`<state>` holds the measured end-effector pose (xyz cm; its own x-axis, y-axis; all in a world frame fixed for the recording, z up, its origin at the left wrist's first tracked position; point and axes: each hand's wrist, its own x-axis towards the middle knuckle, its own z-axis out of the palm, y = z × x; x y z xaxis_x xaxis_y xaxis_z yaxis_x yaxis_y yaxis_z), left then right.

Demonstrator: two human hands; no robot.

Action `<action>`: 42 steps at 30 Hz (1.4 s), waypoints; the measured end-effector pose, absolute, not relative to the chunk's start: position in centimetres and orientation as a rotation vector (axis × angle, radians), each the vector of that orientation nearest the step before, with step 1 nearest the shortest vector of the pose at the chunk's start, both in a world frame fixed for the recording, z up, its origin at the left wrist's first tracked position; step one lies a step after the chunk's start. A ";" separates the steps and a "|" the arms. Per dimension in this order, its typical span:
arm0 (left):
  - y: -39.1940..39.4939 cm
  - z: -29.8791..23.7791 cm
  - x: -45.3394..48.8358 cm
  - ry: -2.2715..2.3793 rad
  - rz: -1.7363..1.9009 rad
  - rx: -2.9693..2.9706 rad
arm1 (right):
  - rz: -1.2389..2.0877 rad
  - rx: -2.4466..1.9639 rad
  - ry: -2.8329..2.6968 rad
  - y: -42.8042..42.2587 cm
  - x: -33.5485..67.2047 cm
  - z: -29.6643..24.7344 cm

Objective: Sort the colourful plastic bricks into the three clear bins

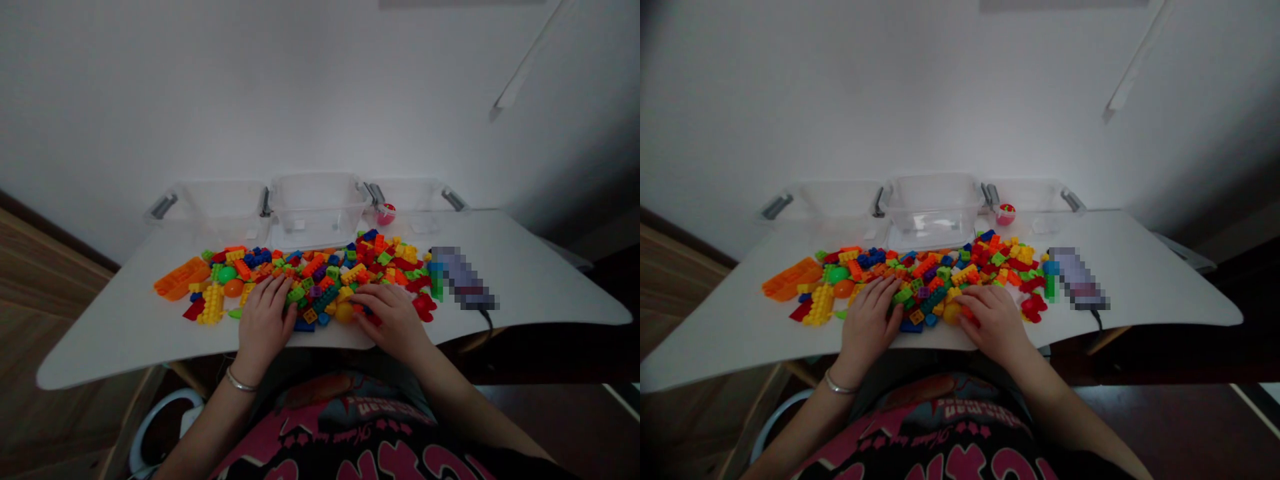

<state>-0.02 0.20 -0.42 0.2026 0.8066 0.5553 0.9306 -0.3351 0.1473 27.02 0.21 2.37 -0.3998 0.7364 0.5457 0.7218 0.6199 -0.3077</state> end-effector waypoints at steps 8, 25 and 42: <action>0.3 -0.3 0.0 -1.632 -0.808 -2.252 | -0.202 -1.683 -1.989 0.2 35.7 1.6; 0.3 -0.2 -0.1 -1.656 -0.824 -2.254 | 0.069 -1.582 -1.798 1.2 34.2 -1.3; 0.1 -0.1 0.1 -1.611 -0.800 -2.168 | 0.573 -1.413 -1.224 2.8 33.7 -3.1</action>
<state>0.07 0.09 -0.14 0.2061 0.7666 0.6081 0.9478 -0.3109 0.0708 33.75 2.78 -3.06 0.3431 0.8936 0.2893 0.3503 0.1641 -0.9222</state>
